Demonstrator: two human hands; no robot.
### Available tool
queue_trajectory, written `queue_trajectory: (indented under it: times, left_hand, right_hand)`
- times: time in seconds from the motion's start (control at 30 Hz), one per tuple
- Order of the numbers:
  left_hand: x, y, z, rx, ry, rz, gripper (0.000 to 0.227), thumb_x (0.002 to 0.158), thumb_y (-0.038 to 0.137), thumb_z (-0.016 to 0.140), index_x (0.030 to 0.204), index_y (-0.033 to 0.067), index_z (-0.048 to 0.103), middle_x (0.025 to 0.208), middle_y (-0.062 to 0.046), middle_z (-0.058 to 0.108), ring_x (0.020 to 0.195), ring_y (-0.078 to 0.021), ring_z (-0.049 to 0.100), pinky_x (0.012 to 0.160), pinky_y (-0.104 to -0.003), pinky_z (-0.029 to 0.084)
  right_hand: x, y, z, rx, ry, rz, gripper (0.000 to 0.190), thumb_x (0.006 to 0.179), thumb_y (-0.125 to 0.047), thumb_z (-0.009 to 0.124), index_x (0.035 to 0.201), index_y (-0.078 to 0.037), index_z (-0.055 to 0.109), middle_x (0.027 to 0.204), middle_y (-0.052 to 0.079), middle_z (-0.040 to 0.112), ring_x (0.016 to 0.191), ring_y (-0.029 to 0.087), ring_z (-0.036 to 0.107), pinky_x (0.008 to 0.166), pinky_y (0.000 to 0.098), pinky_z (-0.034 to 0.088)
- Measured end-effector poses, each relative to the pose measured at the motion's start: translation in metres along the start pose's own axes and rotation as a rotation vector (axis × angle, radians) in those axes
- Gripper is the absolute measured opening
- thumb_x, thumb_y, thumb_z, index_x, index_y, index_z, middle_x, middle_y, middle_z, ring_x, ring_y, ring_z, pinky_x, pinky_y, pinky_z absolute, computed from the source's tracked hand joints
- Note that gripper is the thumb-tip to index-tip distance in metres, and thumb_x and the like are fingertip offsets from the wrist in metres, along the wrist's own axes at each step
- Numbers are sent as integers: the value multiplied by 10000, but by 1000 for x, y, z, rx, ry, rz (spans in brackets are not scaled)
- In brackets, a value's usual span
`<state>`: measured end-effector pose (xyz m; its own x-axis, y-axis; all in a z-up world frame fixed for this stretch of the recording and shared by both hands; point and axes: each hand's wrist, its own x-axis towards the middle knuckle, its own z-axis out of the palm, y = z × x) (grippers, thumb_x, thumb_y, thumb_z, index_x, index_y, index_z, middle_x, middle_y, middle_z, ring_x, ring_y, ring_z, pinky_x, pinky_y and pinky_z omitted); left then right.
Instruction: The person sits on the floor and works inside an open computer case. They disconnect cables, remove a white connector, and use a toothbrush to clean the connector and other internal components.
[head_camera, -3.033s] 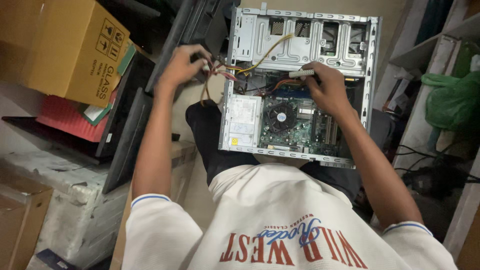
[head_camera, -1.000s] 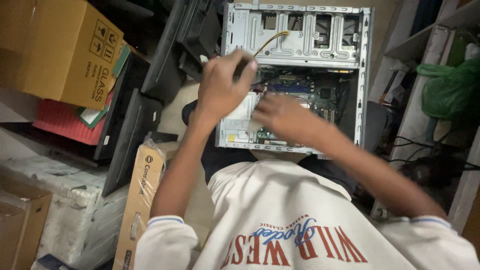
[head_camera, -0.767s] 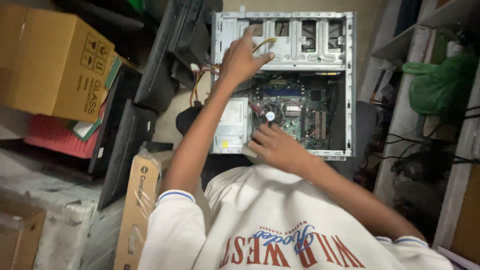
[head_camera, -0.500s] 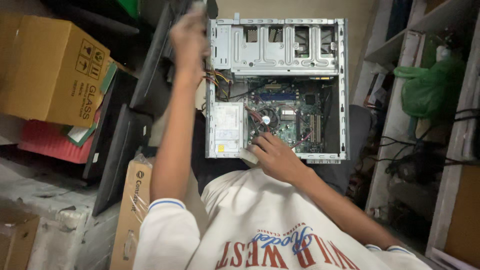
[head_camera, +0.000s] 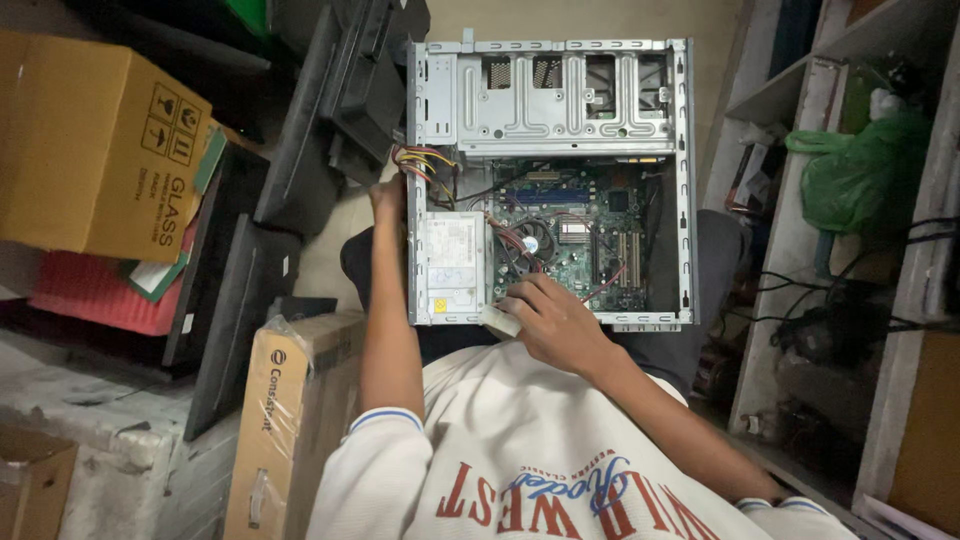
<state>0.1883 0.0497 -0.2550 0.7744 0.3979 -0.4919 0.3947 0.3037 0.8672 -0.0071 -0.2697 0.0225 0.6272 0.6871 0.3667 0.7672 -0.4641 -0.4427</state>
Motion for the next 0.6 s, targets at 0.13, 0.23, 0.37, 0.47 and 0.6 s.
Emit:
queue_trajectory:
  times: [0.13, 0.23, 0.37, 0.47, 0.6]
  left_hand:
    - [4, 1, -5, 333, 83, 25, 306, 913, 265, 724, 816, -24, 747, 748, -147, 723, 605, -236, 672, 565, -396, 527]
    - [-6, 18, -9, 560, 186, 141, 322, 893, 288, 753, 786, -15, 733, 735, -169, 717, 632, -271, 676, 620, -421, 533]
    - [-31, 56, -17, 498, 339, 566, 384, 854, 322, 821, 721, -17, 699, 702, -180, 711, 659, -308, 665, 699, -446, 528]
    - [-60, 105, -20, 514, 383, 732, 375, 921, 302, 753, 729, -4, 649, 668, -158, 680, 616, -306, 659, 639, -455, 510]
    - [-116, 177, -4, 538, 463, 861, 356, 988, 317, 678, 806, 15, 627, 677, -158, 668, 642, -318, 685, 635, -475, 503]
  right_hand:
    - [2, -1, 1, -2, 1, -3, 505, 630, 30, 712, 1124, -38, 631, 1090, 109, 631, 1066, 334, 610, 914, 416, 530]
    - [2, 0, 0, 5, 12, -14, 491, 636, 25, 714, 1116, -31, 630, 1081, 113, 626, 1067, 338, 607, 917, 424, 532]
    - [1, 0, 1, -11, 31, 12, 484, 639, 44, 702, 1112, -41, 645, 1096, 96, 640, 1071, 322, 617, 908, 411, 540]
    - [1, 1, 2, 10, 7, 12, 494, 625, 36, 703, 1111, -33, 651, 1090, 106, 639, 1058, 323, 618, 889, 404, 546]
    - [2, 0, 0, 28, 27, 4, 493, 630, 36, 708, 1116, -29, 648, 1088, 104, 641, 1052, 319, 620, 877, 402, 546]
